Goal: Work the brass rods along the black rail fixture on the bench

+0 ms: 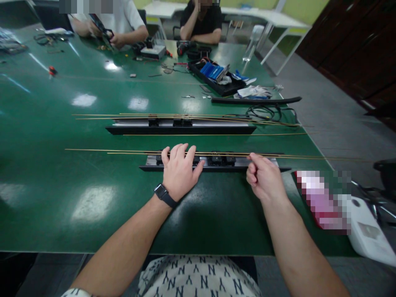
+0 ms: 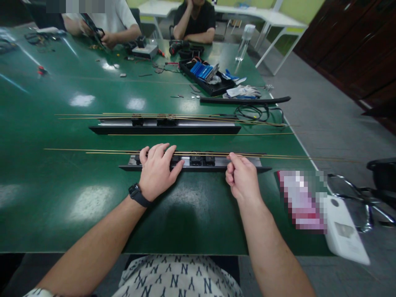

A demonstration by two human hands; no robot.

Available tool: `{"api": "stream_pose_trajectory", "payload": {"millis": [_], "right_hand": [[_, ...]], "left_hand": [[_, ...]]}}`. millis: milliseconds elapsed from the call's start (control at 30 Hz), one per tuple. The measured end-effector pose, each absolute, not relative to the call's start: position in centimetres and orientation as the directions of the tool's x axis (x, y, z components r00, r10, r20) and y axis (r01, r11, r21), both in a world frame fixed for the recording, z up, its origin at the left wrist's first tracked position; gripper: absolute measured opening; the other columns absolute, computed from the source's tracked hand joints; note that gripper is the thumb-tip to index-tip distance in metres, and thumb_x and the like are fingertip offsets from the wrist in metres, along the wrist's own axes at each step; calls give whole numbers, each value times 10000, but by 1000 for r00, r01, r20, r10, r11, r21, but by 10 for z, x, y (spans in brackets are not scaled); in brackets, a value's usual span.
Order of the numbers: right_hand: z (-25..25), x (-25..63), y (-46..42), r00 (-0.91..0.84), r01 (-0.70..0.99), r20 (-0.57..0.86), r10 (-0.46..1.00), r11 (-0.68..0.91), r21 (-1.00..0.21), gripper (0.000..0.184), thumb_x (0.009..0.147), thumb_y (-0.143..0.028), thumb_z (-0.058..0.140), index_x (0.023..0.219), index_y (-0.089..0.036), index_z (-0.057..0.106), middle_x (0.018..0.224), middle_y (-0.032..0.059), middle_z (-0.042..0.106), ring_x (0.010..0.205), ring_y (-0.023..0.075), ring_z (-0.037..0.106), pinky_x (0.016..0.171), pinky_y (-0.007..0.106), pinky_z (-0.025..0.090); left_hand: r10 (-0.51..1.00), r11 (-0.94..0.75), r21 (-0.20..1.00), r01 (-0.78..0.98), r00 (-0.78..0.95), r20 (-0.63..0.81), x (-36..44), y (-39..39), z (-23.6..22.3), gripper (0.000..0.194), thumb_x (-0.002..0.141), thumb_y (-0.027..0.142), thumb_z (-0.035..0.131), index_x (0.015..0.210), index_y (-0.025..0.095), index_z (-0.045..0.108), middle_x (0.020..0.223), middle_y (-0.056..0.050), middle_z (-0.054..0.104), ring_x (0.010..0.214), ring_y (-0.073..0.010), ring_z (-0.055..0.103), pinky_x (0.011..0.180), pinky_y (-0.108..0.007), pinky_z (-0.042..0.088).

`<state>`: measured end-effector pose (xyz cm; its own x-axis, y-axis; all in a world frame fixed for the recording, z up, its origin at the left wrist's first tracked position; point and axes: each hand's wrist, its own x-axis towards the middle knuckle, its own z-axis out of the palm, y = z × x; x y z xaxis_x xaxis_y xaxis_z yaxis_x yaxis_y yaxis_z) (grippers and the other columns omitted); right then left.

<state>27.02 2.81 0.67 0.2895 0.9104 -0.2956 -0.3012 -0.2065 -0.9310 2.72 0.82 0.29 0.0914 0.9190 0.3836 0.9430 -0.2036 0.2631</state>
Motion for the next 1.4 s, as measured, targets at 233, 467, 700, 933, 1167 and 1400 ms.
{"api": "stream_pose_trajectory", "payload": {"millis": [233, 467, 700, 933, 1167, 1400], "right_hand": [[3, 271, 29, 284, -263, -286, 915, -213, -941, 307, 770, -401, 839, 828, -187, 627, 460, -78, 496, 280, 65, 364, 257, 165, 213], [5, 270, 28, 267, -241, -302, 915, -240, -940, 341, 745, -421, 872, 840, -177, 653, 460, -72, 501, 287, 63, 375, 257, 161, 221], [3, 271, 27, 250, -253, -306, 919, -243, -936, 350, 745, -420, 883, 848, -168, 664, 473, -74, 498, 289, 56, 376, 259, 152, 231], [8, 268, 27, 270, -294, -303, 914, -222, -930, 297, 769, -373, 860, 832, -171, 652, 474, -75, 496, 295, 55, 371, 256, 153, 225], [5, 269, 28, 292, -317, -291, 911, -195, -928, 250, 780, -336, 831, 801, -172, 642, 460, -75, 488, 287, 57, 356, 251, 159, 214], [4, 271, 29, 287, -295, -291, 913, -205, -933, 267, 783, -363, 831, 815, -180, 640, 454, -75, 488, 276, 64, 362, 253, 162, 212]], "left_hand": [[917, -206, 275, 939, 87, 390, 27, 9, 3, 434, 1003, 467, 539, 1351, 224, 630, 1406, -160, 641, 1362, -339, 522, 1202, -587, 242], [921, -197, 266, 944, 85, 381, 27, 9, 3, 439, 1009, 472, 524, 1348, 215, 632, 1404, -157, 639, 1363, -342, 517, 1202, -582, 246], [919, -199, 270, 942, 84, 385, 27, 9, 3, 447, 1012, 478, 516, 1352, 212, 630, 1405, -161, 639, 1365, -345, 518, 1205, -587, 240], [919, -204, 271, 941, 89, 383, 27, 8, 4, 439, 1010, 461, 528, 1349, 203, 632, 1406, -166, 638, 1366, -339, 520, 1204, -585, 241], [917, -210, 272, 939, 92, 389, 27, 9, 3, 444, 1005, 470, 542, 1349, 204, 629, 1407, -165, 637, 1365, -339, 519, 1200, -586, 244], [917, -208, 266, 941, 93, 388, 27, 8, 3, 429, 1006, 468, 540, 1340, 213, 631, 1408, -160, 637, 1361, -342, 524, 1196, -587, 248]]}}
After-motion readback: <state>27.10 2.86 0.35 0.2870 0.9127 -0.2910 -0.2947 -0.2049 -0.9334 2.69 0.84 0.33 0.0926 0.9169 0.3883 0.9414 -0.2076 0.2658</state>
